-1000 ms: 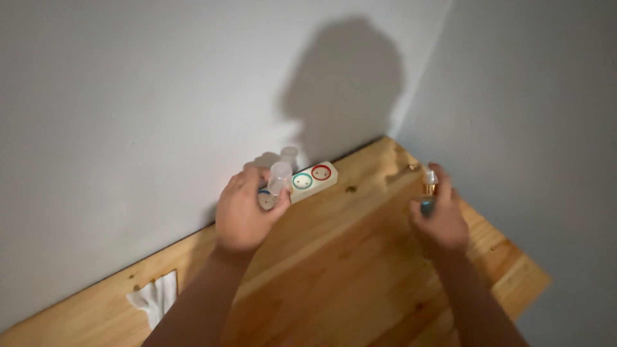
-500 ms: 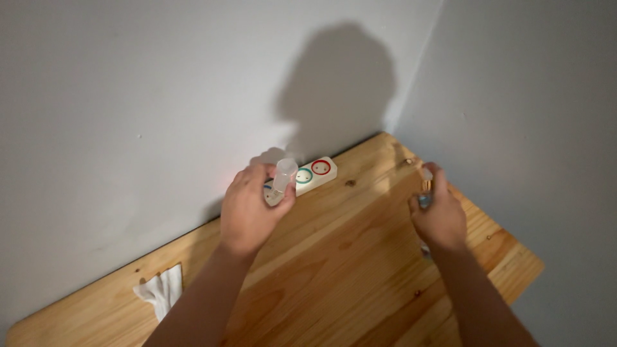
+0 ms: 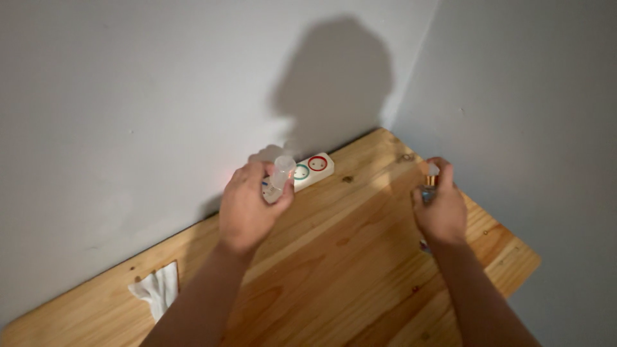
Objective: Cleaning a wooden table surface using a wipe and spray sanitizer.
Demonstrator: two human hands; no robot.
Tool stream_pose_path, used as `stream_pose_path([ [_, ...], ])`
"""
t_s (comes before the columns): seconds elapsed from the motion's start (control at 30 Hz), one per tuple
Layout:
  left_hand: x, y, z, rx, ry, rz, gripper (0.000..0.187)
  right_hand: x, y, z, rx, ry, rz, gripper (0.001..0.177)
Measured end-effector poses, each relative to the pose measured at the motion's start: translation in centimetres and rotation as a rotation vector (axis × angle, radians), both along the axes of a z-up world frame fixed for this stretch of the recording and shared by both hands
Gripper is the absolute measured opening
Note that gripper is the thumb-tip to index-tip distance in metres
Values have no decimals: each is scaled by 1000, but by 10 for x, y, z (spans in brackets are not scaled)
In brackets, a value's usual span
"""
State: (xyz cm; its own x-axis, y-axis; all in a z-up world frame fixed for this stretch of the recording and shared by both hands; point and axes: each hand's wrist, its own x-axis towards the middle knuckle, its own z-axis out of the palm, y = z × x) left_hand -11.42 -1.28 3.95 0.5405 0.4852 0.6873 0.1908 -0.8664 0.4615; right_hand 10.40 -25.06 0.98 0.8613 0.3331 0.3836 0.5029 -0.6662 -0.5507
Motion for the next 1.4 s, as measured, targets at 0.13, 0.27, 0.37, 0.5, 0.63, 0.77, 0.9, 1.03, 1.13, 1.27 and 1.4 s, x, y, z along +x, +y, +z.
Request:
stream_pose_path([
  [0.13,2,-5,7,-89,-6,-47,38,-9,5,4,147,11,59,63],
  [0.27,-1,-7,-5,-27,-7,-61,37,-32,8,11,173,58,92,66],
  [0.37,-6,-13,-4,-25,-18,-76,36,-38,10,1,169,43,102,61],
  [0.5,-20,-25,-5,-83,-23,-110,36,-62,7,3,154,6,78,58],
  [0.63,-37,-29,-21,-90,-82,-187,32,-96,3,10,152,-3,67,68],
  [0.77,-49,-29,-30,-59,-89,-145,33,-116,1,-3,117,70,155,60],
  [0.9,-52,-24,-43,-27,-123,-150,32,-157,8,12,160,212,177,58],
  [1.03,-60,-38,-36,-84,-112,-157,34,-166,-1,8,166,336,206,66],
  [1.13,-63,-52,-31,-141,-57,-161,35,-156,-14,-16,126,190,324,61],
  [1.27,-61,-70,-28,-224,-67,-183,34,-143,-32,-22,53,199,265,59],
  [1.4,-54,-78,-31,-160,-62,-159,33,-135,-58,4,-1,360,96,69],
])
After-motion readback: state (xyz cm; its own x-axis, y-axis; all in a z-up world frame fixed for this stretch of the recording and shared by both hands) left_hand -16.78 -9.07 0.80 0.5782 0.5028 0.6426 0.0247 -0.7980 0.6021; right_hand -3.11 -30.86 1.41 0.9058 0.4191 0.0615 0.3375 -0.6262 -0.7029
